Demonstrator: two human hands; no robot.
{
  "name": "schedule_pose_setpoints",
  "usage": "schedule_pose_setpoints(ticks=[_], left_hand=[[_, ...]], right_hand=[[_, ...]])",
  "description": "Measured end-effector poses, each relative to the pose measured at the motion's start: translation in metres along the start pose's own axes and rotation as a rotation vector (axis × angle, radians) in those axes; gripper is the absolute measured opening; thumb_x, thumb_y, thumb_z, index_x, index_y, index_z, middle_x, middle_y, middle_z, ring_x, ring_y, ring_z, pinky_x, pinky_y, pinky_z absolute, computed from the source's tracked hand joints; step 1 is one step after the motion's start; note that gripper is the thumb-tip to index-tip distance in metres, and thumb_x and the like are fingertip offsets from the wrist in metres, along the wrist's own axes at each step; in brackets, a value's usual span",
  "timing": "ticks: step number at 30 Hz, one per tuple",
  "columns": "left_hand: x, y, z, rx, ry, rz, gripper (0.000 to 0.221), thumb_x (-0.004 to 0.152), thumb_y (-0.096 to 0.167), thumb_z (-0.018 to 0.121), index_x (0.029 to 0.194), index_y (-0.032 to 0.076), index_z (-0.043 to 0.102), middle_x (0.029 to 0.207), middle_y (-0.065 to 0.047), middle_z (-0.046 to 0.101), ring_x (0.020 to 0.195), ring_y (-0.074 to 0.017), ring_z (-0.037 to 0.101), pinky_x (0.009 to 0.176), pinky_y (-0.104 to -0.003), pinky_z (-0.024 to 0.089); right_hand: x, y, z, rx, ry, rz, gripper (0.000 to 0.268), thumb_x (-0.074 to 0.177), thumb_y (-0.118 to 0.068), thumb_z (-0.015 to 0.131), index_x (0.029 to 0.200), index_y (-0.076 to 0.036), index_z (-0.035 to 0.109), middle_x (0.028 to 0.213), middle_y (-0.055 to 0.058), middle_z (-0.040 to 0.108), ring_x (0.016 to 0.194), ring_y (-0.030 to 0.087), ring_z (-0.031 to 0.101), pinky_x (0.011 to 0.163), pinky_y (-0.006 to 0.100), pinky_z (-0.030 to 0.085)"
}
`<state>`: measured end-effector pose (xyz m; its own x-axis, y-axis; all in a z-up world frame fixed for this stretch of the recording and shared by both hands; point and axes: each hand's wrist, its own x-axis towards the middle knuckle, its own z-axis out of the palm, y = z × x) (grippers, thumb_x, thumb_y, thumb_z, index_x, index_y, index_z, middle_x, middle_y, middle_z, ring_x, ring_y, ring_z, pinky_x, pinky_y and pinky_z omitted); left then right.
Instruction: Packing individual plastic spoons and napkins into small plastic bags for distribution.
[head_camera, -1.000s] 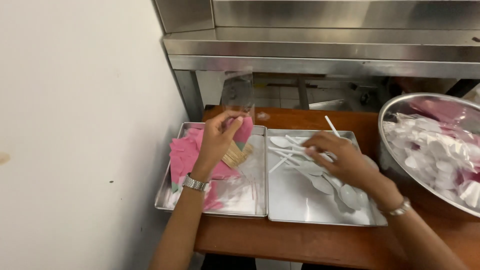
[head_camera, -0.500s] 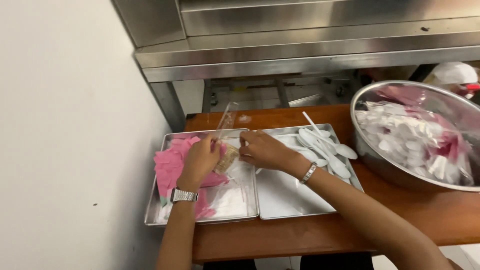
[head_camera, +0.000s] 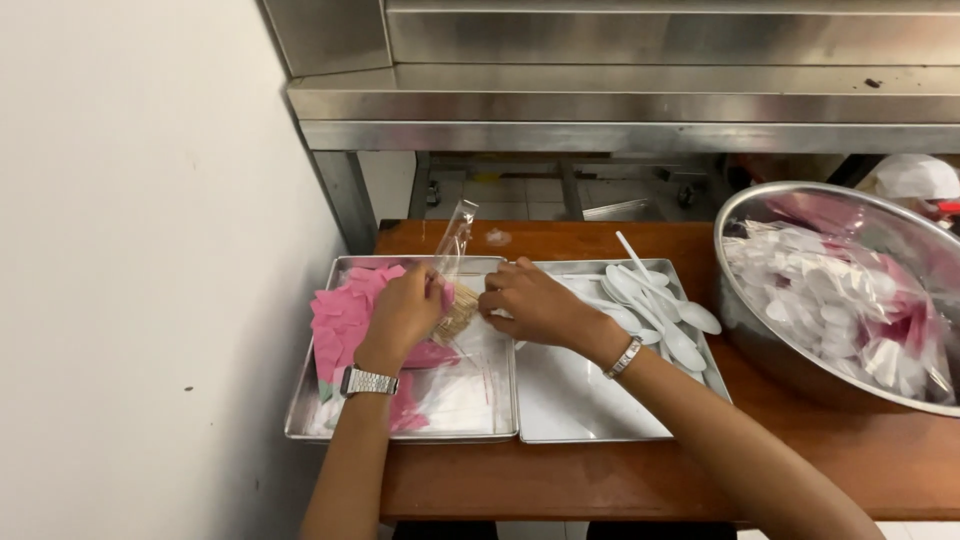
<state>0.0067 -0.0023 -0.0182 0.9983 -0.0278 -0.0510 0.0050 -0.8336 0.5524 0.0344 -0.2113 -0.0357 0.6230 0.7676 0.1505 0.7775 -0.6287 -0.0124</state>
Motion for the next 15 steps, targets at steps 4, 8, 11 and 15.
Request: schedule_pose_setpoints(ticks=[4,8,11,15], left_hand=[[0.005,-0.006,0.004,0.010,0.013,0.012,0.030,0.097,0.031,0.047,0.109,0.012,0.068,0.103,-0.018,0.076,0.109,-0.0407,0.070,0.097,-0.054,0.052],[0.003,-0.004,0.002,0.005,0.021,0.012,0.031,0.098,0.030,0.047,0.110,0.011,0.068,0.102,-0.020,0.076,0.108,-0.0420,0.070,0.096,-0.055,0.052],[0.002,-0.004,0.002,0.016,0.011,0.016,0.032,0.098,0.031,0.045,0.112,0.012,0.068,0.103,-0.019,0.076,0.110,-0.0407,0.069,0.098,-0.053,0.051],[0.002,-0.005,0.006,0.003,0.019,0.026,0.033,0.097,0.029,0.045,0.111,0.010,0.067,0.103,-0.022,0.075,0.109,-0.0425,0.069,0.098,-0.054,0.051]], right_hand=[[-0.002,-0.004,-0.006,-0.018,-0.044,0.037,0.011,0.090,-0.028,0.073,0.097,-0.020,0.077,0.099,0.003,0.069,0.098,0.020,0.062,0.087,0.036,0.042],[-0.002,-0.027,-0.027,0.000,-0.138,0.114,0.021,0.092,-0.031,0.072,0.109,-0.022,0.079,0.107,0.007,0.066,0.103,0.023,0.059,0.087,0.036,0.042],[-0.003,-0.029,-0.016,-0.010,-0.119,0.138,0.025,0.093,-0.023,0.068,0.115,-0.018,0.079,0.112,0.009,0.062,0.109,0.026,0.056,0.091,0.038,0.041],[-0.003,-0.021,0.020,-0.242,-0.006,0.115,0.017,0.091,-0.028,0.067,0.098,-0.022,0.081,0.106,0.006,0.057,0.103,0.027,0.052,0.090,0.042,0.040]])
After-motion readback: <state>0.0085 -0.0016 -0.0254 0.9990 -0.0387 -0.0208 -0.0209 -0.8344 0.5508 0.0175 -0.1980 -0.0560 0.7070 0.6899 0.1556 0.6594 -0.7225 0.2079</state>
